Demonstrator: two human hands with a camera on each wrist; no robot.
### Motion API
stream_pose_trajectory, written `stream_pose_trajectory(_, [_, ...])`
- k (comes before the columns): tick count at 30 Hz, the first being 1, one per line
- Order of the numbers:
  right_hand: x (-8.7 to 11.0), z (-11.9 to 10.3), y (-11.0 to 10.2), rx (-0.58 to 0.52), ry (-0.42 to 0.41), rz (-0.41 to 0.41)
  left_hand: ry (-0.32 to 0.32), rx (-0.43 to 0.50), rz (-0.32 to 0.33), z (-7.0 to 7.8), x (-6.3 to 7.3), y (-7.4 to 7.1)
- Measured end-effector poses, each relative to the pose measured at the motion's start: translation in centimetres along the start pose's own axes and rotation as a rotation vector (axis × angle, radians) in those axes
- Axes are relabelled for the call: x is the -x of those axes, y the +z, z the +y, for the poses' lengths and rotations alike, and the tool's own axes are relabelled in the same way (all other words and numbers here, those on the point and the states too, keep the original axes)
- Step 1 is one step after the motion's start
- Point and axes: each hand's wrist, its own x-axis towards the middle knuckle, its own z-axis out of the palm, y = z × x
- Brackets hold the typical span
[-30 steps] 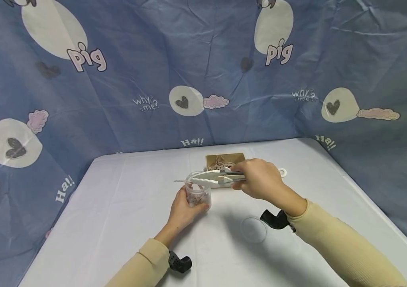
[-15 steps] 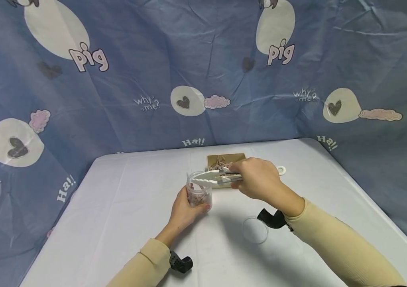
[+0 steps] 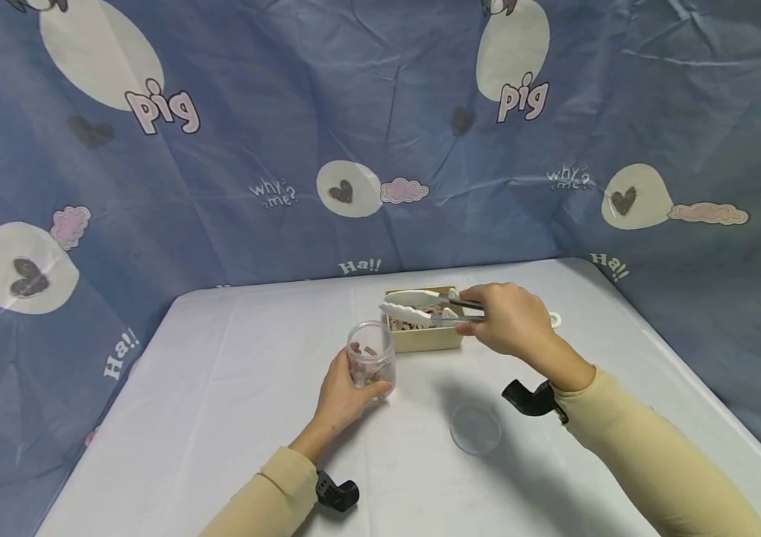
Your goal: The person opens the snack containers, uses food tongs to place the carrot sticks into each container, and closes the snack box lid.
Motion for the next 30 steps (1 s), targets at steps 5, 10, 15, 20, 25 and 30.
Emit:
stream_pose_trajectory(5, [-1.5, 2.4, 0.5, -0.010, 0.103, -0.087, -0.004, -0.001, 0.011, -0.1, -0.1, -0.2])
stream_pose_trajectory(10, [-2.9, 3.8, 1.6, -0.016, 0.186, -0.236, -0.006, 0.007, 0.008, -0.3, -0.1, -0.1])
stream_pose_trajectory(15, [-4.6, 4.2, 2.3, -0.017, 0.187, -0.339, 0.004, 0.013, 0.010, -0.5, -0.2, 0.1])
stream_pose_trajectory(20, [-6.7, 3.7, 1.9, 0.054, 0.152, -0.406, 0.026, 0.022, 0.009, -0.5, -0.1, 0.2])
stream_pose_trajectory(25, [-7.9, 2.6, 1.7, 0.113, 0.139, -0.464, 0.038, 0.012, 0.011, -0.4, 0.1, 0.2])
stream_pose_trajectory(30, [-8.7, 2.0, 2.3, 0.148, 0.136, -0.473, 0.034, 0.006, 0.023, -0.3, 0.1, 0.0])
